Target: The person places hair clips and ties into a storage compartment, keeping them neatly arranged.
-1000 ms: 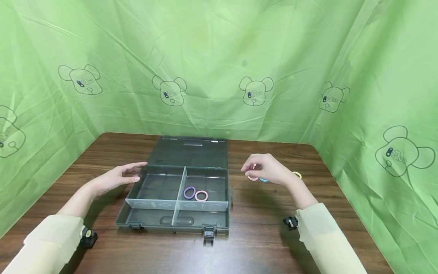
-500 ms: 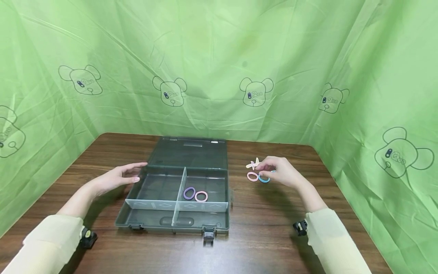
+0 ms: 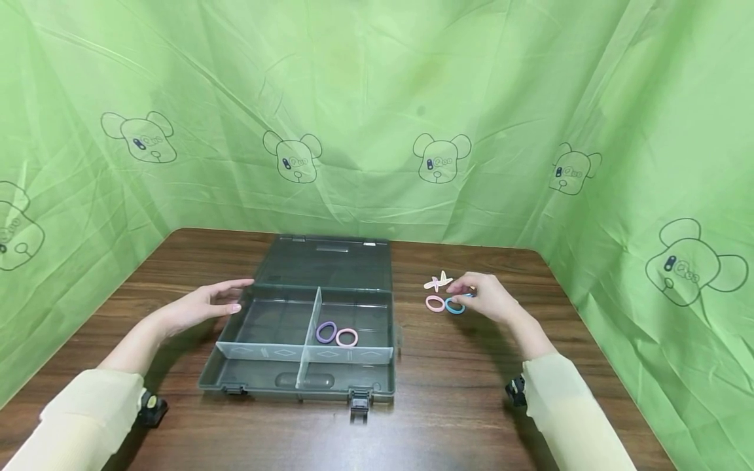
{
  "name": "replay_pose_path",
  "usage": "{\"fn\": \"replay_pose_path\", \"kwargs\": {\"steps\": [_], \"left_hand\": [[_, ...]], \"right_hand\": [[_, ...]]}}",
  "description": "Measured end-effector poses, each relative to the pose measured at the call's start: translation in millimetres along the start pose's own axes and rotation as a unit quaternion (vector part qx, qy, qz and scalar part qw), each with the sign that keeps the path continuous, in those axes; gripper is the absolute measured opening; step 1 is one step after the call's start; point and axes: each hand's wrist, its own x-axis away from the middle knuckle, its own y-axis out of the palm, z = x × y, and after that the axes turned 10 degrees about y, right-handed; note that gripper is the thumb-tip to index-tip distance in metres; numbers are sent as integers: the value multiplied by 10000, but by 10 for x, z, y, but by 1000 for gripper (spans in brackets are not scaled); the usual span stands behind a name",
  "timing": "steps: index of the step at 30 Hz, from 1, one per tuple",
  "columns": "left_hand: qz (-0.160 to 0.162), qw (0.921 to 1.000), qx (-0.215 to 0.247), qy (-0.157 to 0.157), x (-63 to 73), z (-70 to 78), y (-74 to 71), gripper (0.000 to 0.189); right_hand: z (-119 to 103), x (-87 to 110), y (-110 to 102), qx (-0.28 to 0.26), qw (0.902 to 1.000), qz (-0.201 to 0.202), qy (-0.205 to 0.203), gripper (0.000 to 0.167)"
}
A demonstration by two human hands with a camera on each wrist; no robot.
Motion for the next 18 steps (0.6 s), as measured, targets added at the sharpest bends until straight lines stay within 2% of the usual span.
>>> {"fn": "replay_pose_path", "kwargs": {"steps": [10,18], "left_hand": [[34,9999,70,-89,4,-5,8,60],[29,9999,122,-80,0,-43,6,59]], "right_hand": [[178,-68,106,212,9994,-260,10,16],[282,-127,162,514,9963,-591,343,13]]}}
